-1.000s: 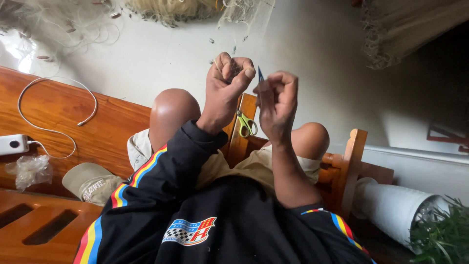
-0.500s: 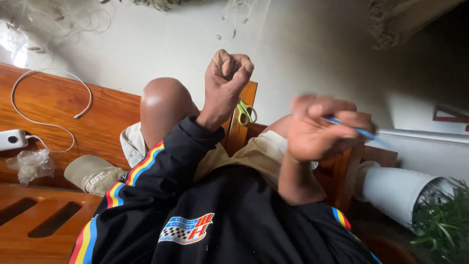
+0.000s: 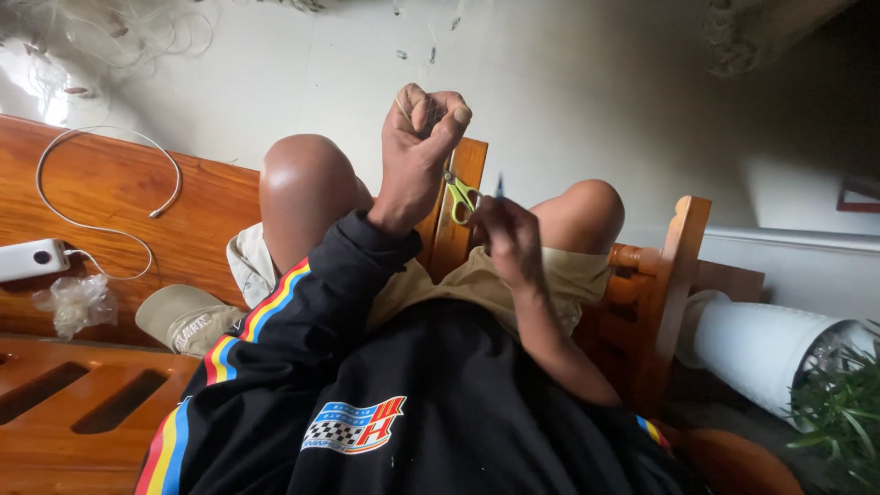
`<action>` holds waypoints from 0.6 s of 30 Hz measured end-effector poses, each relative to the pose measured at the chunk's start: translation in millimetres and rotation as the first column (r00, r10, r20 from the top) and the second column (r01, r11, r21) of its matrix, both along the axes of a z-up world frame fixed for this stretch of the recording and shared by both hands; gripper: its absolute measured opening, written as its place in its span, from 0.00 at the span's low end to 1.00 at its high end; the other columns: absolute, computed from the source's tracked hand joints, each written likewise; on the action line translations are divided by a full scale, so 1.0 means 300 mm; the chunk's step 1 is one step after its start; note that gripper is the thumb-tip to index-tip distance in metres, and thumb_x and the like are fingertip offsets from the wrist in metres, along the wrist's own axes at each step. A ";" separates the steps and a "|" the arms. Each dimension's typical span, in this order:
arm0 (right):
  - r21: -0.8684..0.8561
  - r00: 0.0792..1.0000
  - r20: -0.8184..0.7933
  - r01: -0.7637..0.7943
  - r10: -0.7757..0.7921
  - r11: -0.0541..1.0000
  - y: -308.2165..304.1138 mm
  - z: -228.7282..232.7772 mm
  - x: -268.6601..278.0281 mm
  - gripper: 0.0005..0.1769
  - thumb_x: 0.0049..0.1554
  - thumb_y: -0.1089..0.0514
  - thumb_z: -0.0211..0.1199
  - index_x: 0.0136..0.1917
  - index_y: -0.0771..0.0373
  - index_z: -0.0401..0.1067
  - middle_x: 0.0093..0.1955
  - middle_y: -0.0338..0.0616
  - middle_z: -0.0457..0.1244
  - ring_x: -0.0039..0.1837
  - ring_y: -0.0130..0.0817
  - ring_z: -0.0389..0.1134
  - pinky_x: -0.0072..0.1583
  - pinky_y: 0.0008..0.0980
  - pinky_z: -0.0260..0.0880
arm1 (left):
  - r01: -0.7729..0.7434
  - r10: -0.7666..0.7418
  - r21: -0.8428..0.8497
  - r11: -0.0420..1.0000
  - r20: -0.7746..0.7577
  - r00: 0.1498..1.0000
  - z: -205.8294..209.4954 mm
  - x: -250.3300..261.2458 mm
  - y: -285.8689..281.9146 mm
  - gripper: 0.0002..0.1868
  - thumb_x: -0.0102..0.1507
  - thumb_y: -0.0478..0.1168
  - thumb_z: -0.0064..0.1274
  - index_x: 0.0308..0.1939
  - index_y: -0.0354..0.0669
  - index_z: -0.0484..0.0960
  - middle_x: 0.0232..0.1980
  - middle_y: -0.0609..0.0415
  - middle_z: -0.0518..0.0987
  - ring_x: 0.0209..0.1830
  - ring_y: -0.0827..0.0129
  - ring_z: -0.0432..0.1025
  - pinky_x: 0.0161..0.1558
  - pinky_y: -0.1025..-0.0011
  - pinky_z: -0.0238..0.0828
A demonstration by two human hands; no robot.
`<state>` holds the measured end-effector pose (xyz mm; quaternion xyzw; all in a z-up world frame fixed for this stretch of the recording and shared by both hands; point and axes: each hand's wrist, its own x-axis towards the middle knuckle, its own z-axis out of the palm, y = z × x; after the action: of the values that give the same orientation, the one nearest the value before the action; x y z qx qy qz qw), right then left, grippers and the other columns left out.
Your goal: Repairing a fishing net by weaving line through the mesh with a needle and trimming it with scissors.
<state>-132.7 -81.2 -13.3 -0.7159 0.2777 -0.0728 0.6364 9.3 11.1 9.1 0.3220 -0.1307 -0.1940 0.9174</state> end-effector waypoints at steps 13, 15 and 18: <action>-0.585 0.998 -0.062 -0.060 0.029 0.809 -0.040 -0.155 0.128 0.22 0.60 0.47 0.45 0.28 0.59 0.57 0.24 0.37 0.54 0.30 0.34 0.54 0.38 0.41 0.53 | 0.015 -0.016 0.030 0.999 0.052 0.999 0.002 -0.009 0.007 0.22 0.63 0.33 0.52 0.32 0.56 0.51 0.34 0.61 0.73 0.33 0.76 0.58 0.43 0.73 0.55; -0.547 0.984 -0.152 -0.165 0.096 0.821 -0.078 -0.161 0.111 0.24 0.63 0.42 0.47 0.32 0.58 0.63 0.28 0.38 0.61 0.34 0.32 0.59 0.39 0.40 0.56 | -0.027 0.024 0.025 0.999 0.125 0.992 0.001 -0.015 0.018 0.21 0.65 0.35 0.53 0.33 0.56 0.53 0.39 0.59 0.77 0.34 0.75 0.61 0.41 0.75 0.60; -0.524 0.988 -0.058 -0.154 0.146 0.838 -0.068 -0.033 0.065 0.25 0.66 0.40 0.44 0.33 0.57 0.61 0.29 0.33 0.58 0.35 0.25 0.58 0.39 0.32 0.55 | -0.105 0.105 0.049 0.993 0.020 0.994 0.013 -0.013 0.041 0.18 0.64 0.36 0.51 0.32 0.56 0.55 0.40 0.58 0.75 0.40 0.71 0.63 0.46 0.71 0.60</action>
<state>-113.3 -101.5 -23.2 -0.8829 0.1953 -0.0902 0.4174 5.3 23.3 12.8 0.3528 -0.1169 -0.1458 0.9168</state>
